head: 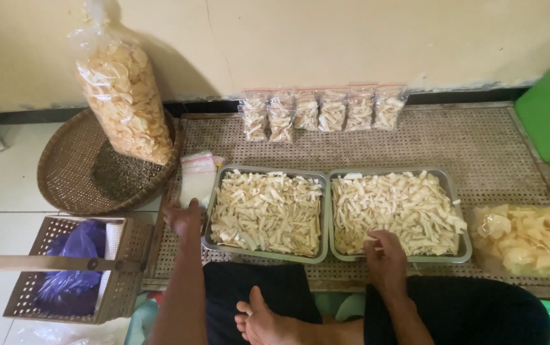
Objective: The person picks up snack pieces from metal trays and places them into small plastic bags by hand.
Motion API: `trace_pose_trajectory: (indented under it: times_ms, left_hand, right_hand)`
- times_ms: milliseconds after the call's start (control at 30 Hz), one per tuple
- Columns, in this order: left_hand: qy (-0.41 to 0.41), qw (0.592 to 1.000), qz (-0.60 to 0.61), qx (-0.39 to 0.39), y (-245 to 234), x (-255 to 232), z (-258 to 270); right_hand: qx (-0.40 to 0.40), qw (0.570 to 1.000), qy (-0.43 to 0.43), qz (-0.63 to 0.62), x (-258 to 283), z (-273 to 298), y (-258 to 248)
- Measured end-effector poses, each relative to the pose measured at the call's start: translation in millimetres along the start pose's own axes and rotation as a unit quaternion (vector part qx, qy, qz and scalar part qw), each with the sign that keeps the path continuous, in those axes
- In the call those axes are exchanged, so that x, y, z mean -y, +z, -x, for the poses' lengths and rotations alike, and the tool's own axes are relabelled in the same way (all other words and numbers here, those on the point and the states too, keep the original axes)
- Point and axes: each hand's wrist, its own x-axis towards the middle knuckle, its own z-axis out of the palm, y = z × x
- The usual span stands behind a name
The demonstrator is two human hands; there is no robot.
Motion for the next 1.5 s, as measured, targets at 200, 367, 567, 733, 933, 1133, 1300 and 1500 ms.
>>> trace_pose_trajectory:
  times_ms: [200,367,567,733,933,1133,1300,1500]
  left_hand:
    - [0.07,0.991,-0.102,0.045,-6.5,-10.5,0.9]
    - [0.074,0.989,-0.124,0.023,-1.6,-8.7,-5.8]
    - [0.104,0.988,-0.11,-0.009,10.8,10.4,-27.9]
    - [0.144,0.981,-0.115,-0.058,-6.8,-0.1,0.6]
    - [0.42,0.847,-0.183,-0.27,-4.2,22.2,-22.9]
    - [0.489,0.834,-0.145,-0.212,-19.1,-4.5,-16.0]
    - [0.477,0.868,-0.068,-0.123,-8.9,-4.2,-29.4]
    - [0.26,0.964,-0.043,-0.046,-2.7,-23.6,-10.2]
  right_hand:
    - [0.003,0.998,-0.062,-0.021,-8.8,1.7,10.0]
    - [0.039,0.999,0.006,0.0,-21.9,4.1,19.8]
    - [0.066,0.997,0.04,0.022,-38.1,6.9,29.1]
    - [0.046,0.999,-0.014,0.008,-31.4,6.7,27.6]
    - [0.07,0.997,0.008,0.024,-37.8,8.9,32.0]
    - [0.092,0.996,0.017,0.011,-19.2,4.8,22.8]
    - [0.133,0.988,0.078,0.017,-10.6,4.7,19.2]
    - [0.123,0.991,0.04,0.036,-42.0,16.1,34.2]
